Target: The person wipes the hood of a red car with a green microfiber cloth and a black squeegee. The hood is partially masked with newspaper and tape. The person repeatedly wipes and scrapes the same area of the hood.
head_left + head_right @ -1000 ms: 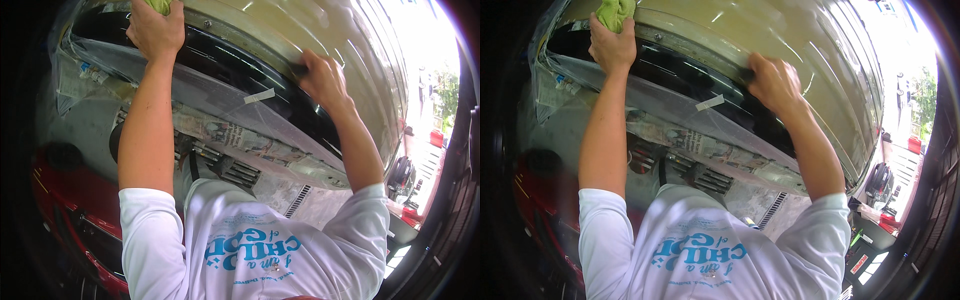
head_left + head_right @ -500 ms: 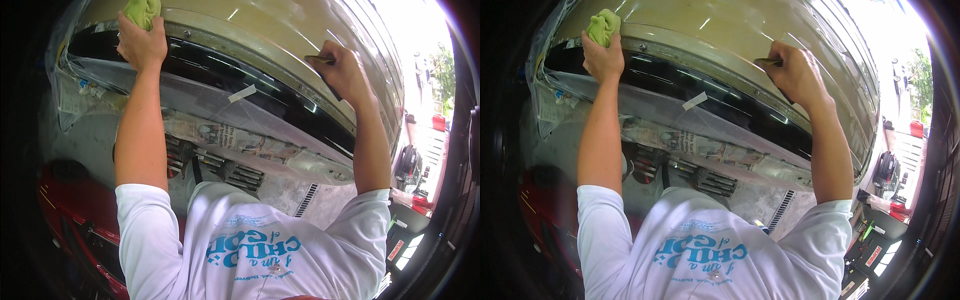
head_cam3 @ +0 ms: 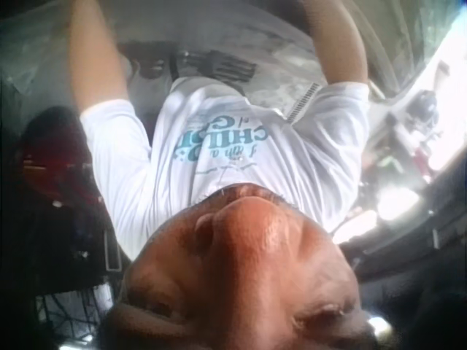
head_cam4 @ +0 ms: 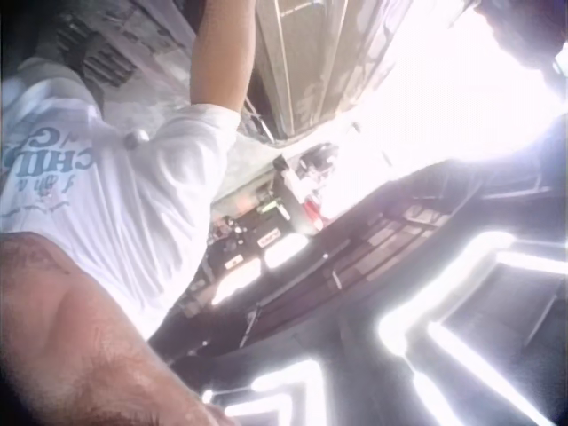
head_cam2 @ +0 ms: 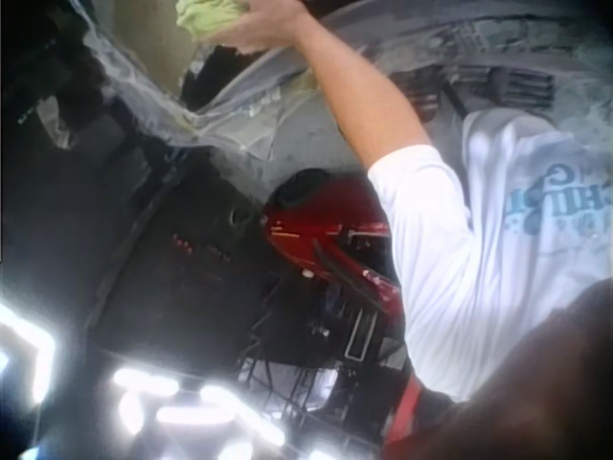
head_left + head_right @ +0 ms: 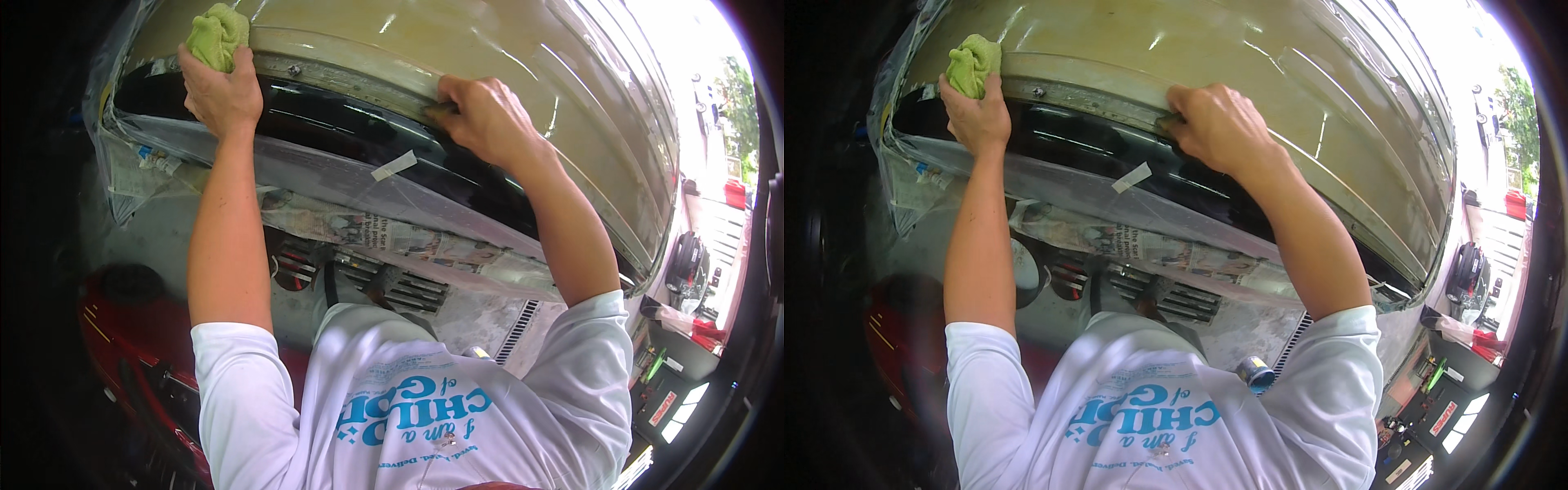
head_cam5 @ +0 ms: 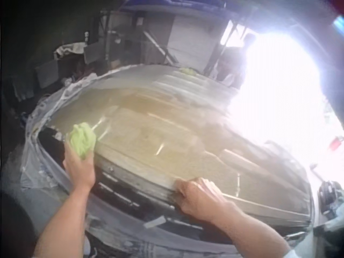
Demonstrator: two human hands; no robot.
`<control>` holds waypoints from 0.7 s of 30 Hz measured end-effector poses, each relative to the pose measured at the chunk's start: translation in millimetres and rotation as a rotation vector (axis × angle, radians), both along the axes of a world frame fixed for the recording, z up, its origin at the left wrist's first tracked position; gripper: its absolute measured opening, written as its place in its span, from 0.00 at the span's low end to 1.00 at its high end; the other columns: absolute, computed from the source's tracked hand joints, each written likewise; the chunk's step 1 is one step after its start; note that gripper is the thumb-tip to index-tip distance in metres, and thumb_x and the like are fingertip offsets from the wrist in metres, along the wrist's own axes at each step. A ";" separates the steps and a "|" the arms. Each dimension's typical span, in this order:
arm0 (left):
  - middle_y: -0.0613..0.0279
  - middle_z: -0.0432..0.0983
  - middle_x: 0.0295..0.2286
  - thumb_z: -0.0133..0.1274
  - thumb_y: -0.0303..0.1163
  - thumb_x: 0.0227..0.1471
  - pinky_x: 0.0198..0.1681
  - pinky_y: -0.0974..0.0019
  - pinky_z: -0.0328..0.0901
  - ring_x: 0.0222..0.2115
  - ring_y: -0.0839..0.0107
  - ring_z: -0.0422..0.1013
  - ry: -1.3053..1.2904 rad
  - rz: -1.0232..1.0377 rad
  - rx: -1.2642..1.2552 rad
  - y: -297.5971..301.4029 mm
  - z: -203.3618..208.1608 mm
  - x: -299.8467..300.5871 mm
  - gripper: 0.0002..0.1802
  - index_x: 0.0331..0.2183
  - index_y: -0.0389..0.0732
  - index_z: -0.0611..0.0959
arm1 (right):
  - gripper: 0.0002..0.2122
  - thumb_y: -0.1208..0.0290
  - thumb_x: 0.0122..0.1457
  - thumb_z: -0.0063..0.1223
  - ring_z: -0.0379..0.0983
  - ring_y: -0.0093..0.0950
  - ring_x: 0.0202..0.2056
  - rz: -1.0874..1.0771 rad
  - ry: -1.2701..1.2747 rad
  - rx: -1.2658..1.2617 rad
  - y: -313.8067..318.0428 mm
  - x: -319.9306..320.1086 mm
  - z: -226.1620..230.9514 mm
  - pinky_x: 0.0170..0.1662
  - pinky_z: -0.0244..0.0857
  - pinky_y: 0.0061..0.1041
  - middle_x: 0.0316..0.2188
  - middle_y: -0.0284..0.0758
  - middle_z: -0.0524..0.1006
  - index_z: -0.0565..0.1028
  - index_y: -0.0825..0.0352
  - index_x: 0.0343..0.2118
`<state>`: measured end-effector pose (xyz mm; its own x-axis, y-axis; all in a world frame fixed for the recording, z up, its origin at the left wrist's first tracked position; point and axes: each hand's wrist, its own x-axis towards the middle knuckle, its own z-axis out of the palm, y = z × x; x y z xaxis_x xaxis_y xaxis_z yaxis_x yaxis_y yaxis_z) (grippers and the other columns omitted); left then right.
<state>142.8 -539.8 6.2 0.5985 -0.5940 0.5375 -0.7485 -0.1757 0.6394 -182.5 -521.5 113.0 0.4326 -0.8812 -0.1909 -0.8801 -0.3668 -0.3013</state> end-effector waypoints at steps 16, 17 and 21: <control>0.45 0.73 0.53 0.60 0.50 0.50 0.62 0.46 0.57 0.56 0.49 0.68 0.007 -0.029 -0.018 0.8 -2.2 0.9 0.48 0.64 0.34 0.63 | 0.14 0.66 0.55 0.66 0.79 0.52 0.39 0.006 0.167 0.099 -9.1 22.8 17.3 0.45 0.72 0.44 0.33 0.52 0.81 0.81 0.72 0.39; 0.45 0.73 0.53 0.60 0.50 0.50 0.62 0.46 0.57 0.56 0.49 0.68 0.012 -0.036 -0.017 0.4 -0.7 1.8 0.48 0.64 0.33 0.63 | 0.14 0.66 0.55 0.66 0.79 0.52 0.40 -0.010 0.168 0.116 -9.9 22.6 15.7 0.45 0.72 0.44 0.33 0.53 0.81 0.81 0.71 0.39; 0.46 0.73 0.53 0.60 0.49 0.50 0.62 0.46 0.56 0.56 0.48 0.68 0.025 -0.028 0.027 4.7 1.5 2.7 0.48 0.64 0.33 0.62 | 0.12 0.66 0.55 0.64 0.79 0.53 0.41 -0.056 0.215 0.160 -8.4 9.3 13.0 0.45 0.73 0.46 0.34 0.52 0.82 0.82 0.69 0.38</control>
<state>145.4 -535.1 7.7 0.5946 -0.6247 0.5062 -0.7371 -0.1720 0.6535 -173.2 -529.9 126.0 0.3187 -0.8536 -0.4121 -0.9477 -0.2786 -0.1559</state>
